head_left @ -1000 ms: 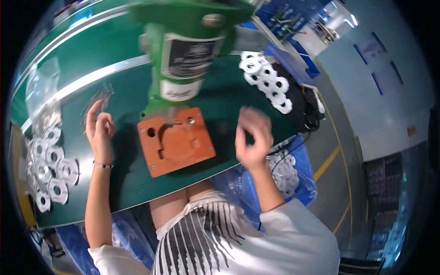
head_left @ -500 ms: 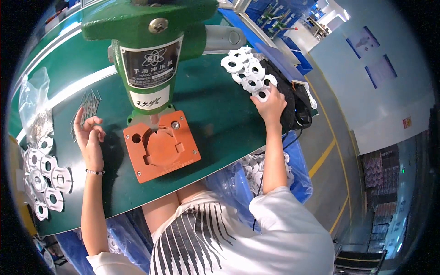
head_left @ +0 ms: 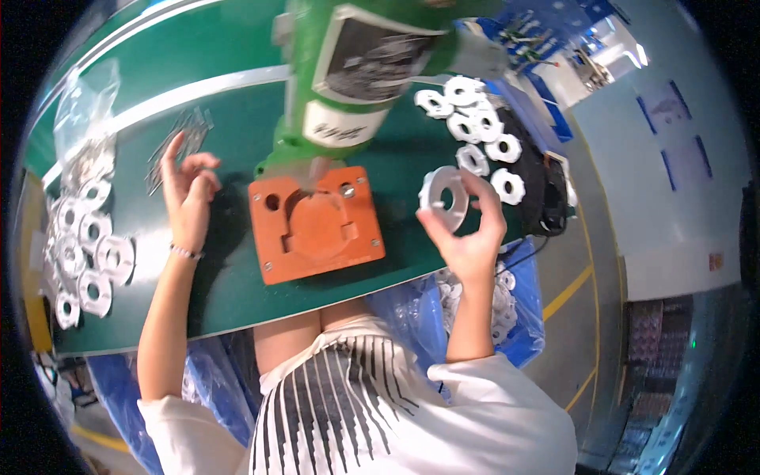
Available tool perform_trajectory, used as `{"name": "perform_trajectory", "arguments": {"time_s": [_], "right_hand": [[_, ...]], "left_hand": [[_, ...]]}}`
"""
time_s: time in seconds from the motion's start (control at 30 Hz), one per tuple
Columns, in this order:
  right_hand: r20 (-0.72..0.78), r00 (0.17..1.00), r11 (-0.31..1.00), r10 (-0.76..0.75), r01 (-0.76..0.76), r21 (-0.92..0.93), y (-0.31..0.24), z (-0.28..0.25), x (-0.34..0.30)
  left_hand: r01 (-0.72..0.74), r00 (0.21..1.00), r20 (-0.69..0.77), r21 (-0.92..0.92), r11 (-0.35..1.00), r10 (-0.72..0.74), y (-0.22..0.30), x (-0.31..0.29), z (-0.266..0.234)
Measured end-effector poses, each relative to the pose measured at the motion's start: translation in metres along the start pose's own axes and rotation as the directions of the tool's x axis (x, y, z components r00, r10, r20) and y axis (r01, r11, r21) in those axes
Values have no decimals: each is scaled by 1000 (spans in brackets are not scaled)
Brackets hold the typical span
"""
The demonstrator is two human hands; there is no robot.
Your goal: The person assembles circular components by inserting metal pins into them using a manual press machine.
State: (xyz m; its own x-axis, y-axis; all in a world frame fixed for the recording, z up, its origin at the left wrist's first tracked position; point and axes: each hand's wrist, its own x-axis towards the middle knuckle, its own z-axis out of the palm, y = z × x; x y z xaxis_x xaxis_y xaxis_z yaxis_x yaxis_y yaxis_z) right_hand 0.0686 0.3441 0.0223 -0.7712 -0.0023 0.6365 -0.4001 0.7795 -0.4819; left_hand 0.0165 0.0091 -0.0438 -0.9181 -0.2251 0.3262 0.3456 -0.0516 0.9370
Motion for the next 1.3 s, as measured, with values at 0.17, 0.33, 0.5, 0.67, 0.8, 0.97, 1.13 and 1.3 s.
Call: {"name": "perform_trajectory", "arguments": {"time_s": [0.17, 0.33, 0.5, 0.67, 0.8, 0.97, 1.13, 1.3], "right_hand": [[110, 989, 975, -102, 77, 211, -75, 30, -5], [141, 984, 994, -106, 104, 25, -93, 61, -2], [166, 966, 941, -200, 142, 307, -91, 51, -10], [96, 936, 915, -339, 304, 265, -78, 44, -9], [253, 891, 905, -376, 295, 307, -82, 49, -9], [374, 855, 902, -359, 215, 375, -71, 48, 9], [478, 789, 893, -386, 189, 409, -64, 47, 20], [537, 696, 877, -477, 338, 341, -71, 39, 33]], "left_hand": [[24, 1000, 13, -11, 1000, -23, 2, 3, 12], [47, 999, -25, 69, 996, -46, 4, -2, 9], [50, 998, 27, 119, 992, -54, 3, -1, 7], [-16, 999, 38, 179, 984, 9, 8, -3, 12], [-61, 998, -1, 174, 983, 62, 8, -5, 13], [-74, 997, 4, 176, 982, 74, 8, -3, 12], [-77, 996, -30, 202, 976, 84, 9, -1, 10], [-122, 992, -2, 198, 973, 125, 5, -2, 12]]}}
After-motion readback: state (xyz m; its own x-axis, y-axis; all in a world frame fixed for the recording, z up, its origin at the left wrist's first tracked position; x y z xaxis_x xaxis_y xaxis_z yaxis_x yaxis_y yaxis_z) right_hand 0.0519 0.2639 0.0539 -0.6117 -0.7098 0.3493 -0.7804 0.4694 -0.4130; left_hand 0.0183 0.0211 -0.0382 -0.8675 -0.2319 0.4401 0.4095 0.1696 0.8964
